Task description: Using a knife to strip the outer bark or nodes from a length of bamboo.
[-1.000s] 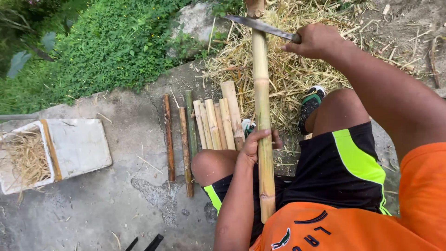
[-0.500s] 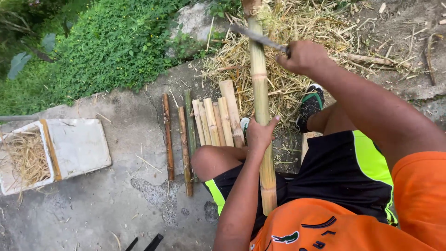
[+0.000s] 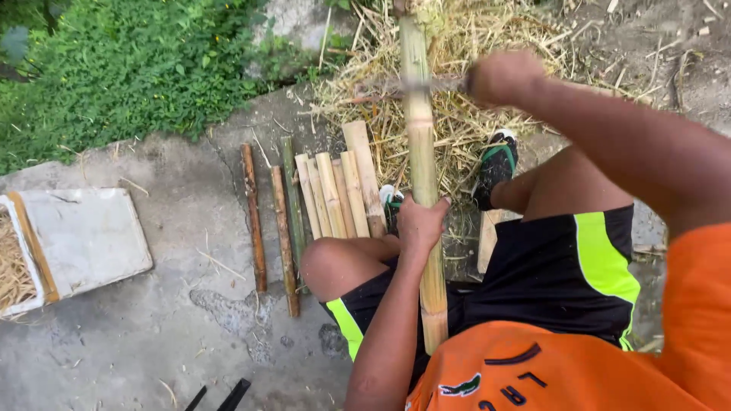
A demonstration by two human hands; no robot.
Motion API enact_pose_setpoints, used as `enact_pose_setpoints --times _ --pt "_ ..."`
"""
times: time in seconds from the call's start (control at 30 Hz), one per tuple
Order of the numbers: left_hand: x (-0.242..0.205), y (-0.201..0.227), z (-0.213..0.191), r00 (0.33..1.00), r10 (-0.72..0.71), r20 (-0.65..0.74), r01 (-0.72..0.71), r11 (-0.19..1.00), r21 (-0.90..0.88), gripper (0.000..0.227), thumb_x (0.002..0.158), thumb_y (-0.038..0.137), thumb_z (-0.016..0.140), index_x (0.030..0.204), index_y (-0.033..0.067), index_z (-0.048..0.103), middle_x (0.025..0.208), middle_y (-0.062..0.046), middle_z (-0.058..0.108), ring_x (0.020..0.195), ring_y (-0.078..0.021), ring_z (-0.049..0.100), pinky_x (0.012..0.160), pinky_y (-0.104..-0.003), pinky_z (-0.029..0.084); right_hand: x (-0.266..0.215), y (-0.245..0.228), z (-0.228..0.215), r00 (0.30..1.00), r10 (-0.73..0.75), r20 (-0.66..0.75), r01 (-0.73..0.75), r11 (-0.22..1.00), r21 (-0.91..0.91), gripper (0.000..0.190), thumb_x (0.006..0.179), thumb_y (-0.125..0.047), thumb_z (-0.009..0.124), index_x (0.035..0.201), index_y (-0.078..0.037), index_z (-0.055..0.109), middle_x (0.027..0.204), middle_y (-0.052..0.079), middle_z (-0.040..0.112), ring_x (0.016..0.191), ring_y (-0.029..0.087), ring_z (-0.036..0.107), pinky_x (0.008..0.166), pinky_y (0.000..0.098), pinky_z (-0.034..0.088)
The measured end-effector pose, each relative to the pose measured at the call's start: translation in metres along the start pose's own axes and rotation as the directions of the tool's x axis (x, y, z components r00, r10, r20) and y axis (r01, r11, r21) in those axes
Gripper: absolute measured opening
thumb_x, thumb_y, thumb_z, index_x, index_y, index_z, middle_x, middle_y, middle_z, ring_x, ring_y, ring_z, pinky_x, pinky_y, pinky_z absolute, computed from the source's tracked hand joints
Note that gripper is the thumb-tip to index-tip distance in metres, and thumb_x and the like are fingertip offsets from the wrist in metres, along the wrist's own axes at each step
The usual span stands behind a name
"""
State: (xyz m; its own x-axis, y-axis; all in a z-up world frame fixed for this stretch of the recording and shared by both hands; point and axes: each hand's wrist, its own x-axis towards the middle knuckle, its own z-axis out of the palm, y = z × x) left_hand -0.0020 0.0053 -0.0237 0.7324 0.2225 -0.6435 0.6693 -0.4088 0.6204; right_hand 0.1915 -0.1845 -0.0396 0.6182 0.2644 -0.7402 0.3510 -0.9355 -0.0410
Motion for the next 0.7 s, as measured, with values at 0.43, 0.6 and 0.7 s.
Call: enact_pose_setpoints --times 0.43,0.6,0.7 --pt "0.002 -0.001 0.0 0.997 -0.058 0.043 0.061 0.996 -0.072 0.047 0.081 0.031 0.08 0.104 -0.0061 0.063 0.076 -0.015 0.075 0.056 -0.02 0.072 0.058 -0.034 0.058 0.008 0.008 -0.023 0.984 0.15 -0.092 -0.158 0.983 -0.092 0.033 0.111 -0.031 0.043 0.098 -0.012 0.066 0.063 0.003 0.046 0.048 0.007 0.034 0.037 0.0247 0.033" --pt "-0.004 0.008 -0.005 0.995 -0.087 0.054 0.088 0.996 -0.023 0.045 0.079 0.033 0.078 0.107 -0.0011 0.065 0.077 -0.014 0.075 0.061 -0.0237 0.075 0.061 -0.037 0.06 0.059 0.049 -0.011 0.975 0.148 -0.167 -0.115 0.975 0.192 0.037 0.109 -0.03 0.041 0.099 -0.007 0.068 0.059 0.006 0.051 0.045 0.009 0.035 0.036 0.0305 0.03" --pt "-0.006 0.015 -0.007 0.993 -0.112 0.043 0.112 0.994 0.003 0.049 0.08 0.036 0.077 0.108 -0.0008 0.064 0.079 -0.018 0.075 0.068 -0.0297 0.076 0.067 -0.041 0.06 0.039 0.033 -0.027 0.962 0.212 -0.171 -0.195 0.974 0.111 0.039 0.114 -0.03 0.04 0.101 -0.006 0.067 0.061 0.005 0.052 0.045 0.008 0.035 0.035 0.0296 0.031"
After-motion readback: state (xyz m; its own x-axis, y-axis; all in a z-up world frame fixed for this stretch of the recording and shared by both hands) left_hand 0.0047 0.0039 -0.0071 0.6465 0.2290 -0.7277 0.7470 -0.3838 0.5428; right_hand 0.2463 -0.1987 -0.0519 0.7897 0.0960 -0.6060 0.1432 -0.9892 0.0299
